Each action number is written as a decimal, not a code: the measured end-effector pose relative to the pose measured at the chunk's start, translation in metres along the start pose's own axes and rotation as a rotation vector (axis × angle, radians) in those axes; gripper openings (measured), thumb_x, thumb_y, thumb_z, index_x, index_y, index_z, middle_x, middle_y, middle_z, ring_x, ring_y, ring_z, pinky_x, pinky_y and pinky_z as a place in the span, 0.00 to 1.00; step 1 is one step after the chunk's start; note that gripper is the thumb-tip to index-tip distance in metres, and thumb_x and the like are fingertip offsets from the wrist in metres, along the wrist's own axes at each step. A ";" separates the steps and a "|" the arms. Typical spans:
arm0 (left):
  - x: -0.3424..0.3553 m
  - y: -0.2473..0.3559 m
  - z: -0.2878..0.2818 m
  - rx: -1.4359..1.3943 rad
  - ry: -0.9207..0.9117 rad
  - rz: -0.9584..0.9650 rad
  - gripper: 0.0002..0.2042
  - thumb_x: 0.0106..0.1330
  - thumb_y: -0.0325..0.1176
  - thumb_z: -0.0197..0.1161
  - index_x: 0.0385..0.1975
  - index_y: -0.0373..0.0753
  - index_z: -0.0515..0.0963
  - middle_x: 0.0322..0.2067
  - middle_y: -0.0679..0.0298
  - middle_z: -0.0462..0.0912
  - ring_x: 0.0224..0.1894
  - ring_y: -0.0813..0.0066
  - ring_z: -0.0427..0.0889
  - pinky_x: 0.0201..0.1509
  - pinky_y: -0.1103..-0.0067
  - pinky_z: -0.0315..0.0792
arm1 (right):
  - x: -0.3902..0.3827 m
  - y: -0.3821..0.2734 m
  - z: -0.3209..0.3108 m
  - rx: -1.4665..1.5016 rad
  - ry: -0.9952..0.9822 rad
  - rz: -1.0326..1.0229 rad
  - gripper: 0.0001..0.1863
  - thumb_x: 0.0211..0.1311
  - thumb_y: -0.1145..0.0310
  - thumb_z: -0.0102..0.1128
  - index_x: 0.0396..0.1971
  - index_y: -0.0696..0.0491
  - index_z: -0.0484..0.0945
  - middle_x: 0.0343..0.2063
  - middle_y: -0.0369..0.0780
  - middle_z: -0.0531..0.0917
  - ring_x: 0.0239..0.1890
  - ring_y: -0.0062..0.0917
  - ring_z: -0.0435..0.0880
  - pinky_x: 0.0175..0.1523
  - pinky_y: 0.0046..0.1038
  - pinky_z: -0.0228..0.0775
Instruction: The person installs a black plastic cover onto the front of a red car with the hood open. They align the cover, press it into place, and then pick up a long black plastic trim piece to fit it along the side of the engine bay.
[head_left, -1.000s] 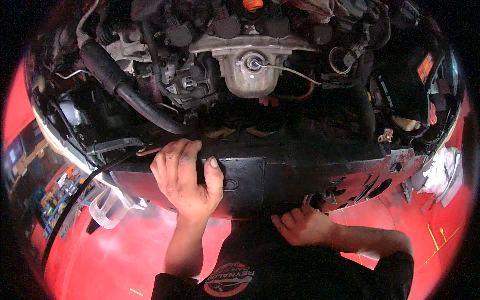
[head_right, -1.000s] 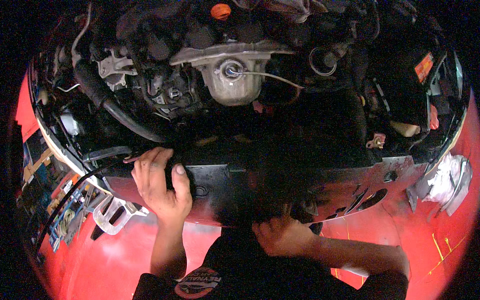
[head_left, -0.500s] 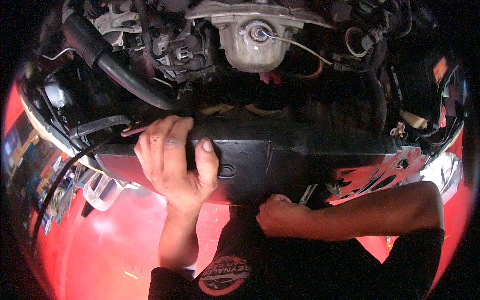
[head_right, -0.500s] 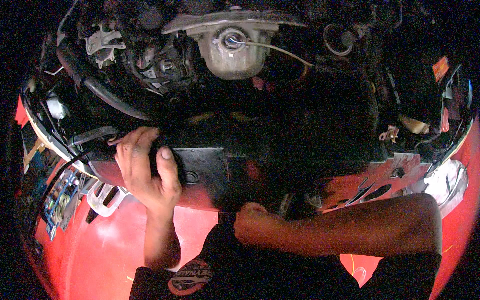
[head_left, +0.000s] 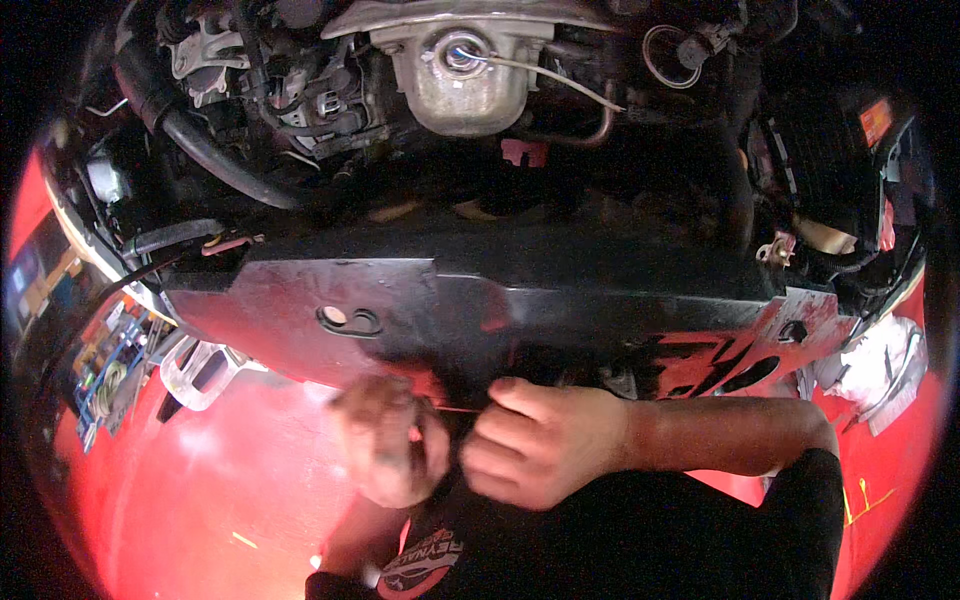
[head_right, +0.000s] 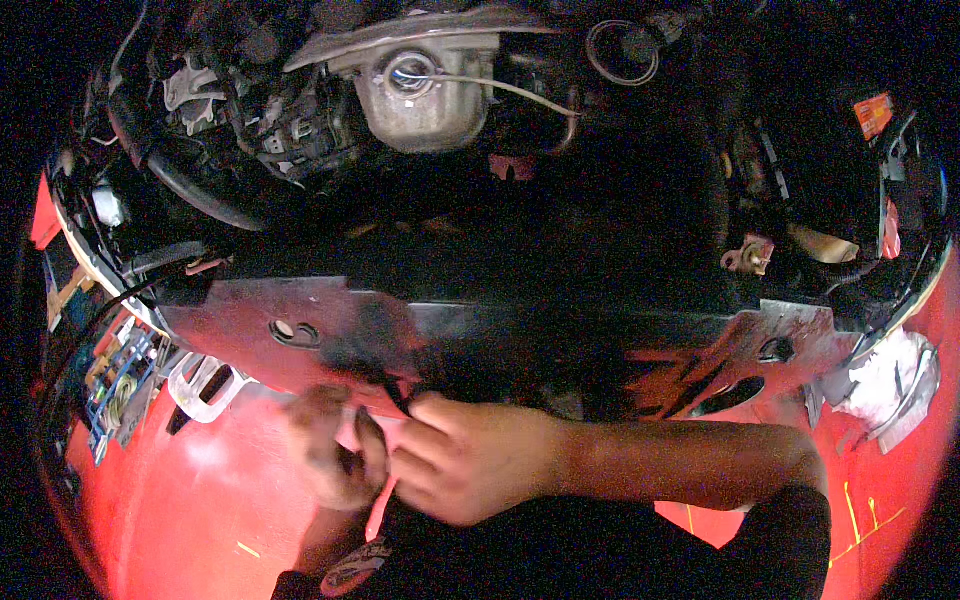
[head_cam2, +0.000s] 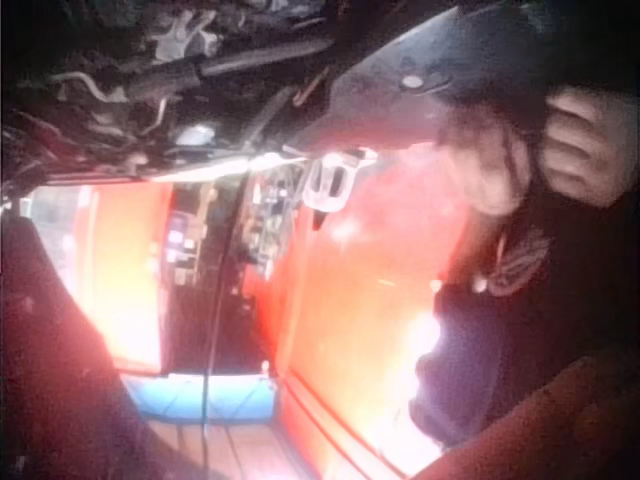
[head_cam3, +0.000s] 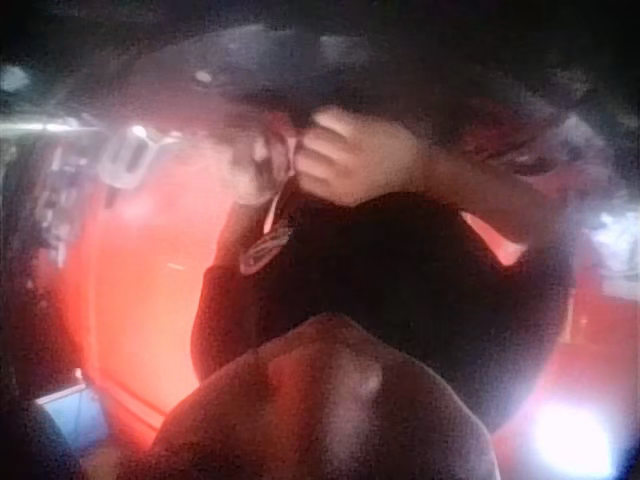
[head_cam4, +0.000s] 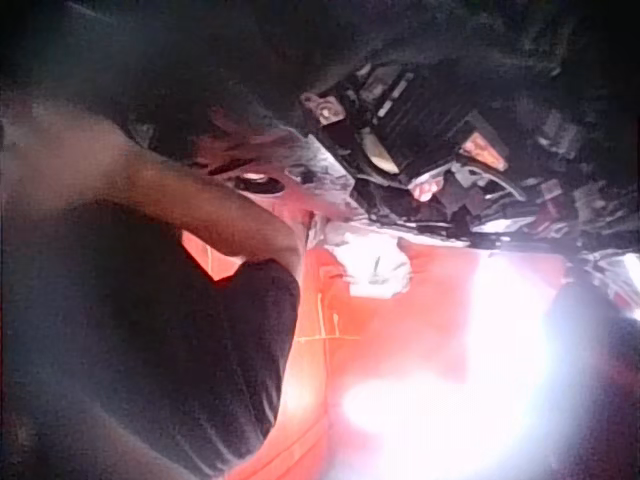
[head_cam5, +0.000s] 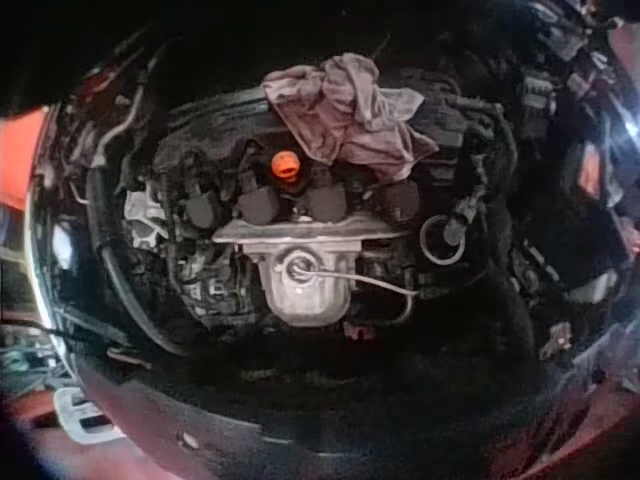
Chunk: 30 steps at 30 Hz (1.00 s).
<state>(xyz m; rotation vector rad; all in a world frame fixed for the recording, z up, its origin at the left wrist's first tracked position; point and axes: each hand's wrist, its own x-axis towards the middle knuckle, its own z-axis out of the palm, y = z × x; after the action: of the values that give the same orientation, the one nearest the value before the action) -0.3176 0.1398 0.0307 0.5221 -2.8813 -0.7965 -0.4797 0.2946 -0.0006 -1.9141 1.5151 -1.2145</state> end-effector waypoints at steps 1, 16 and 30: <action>-0.025 0.009 0.011 -0.010 -0.029 -0.003 0.15 0.64 0.20 0.60 0.51 0.33 0.78 0.43 0.52 0.84 0.46 0.58 0.83 0.50 0.62 0.76 | 0.011 0.007 -0.001 -0.065 0.136 -0.036 0.08 0.53 0.61 0.58 0.23 0.49 0.76 0.26 0.31 0.72 0.30 0.23 0.75 0.42 0.33 0.70; -0.091 0.070 0.047 0.406 -0.328 -0.251 0.22 0.59 0.42 0.71 0.48 0.34 0.80 0.49 0.45 0.83 0.48 0.41 0.83 0.50 0.57 0.78 | 0.073 0.033 0.036 -0.322 -0.077 -0.039 0.11 0.54 0.61 0.62 0.27 0.49 0.89 0.29 0.36 0.86 0.36 0.29 0.82 0.43 0.34 0.63; -0.071 0.082 0.048 0.417 -0.272 -0.144 0.16 0.52 0.30 0.71 0.41 0.36 0.78 0.36 0.50 0.84 0.36 0.40 0.83 0.37 0.55 0.77 | 0.067 0.032 0.034 -0.280 -0.031 -0.033 0.08 0.53 0.62 0.63 0.24 0.45 0.90 0.29 0.35 0.89 0.35 0.27 0.86 0.46 0.35 0.66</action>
<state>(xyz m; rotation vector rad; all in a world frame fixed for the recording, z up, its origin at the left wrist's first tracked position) -0.2844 0.2535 0.0313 0.7182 -3.3130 -0.2913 -0.4684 0.2160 -0.0179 -2.1300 1.7188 -1.0246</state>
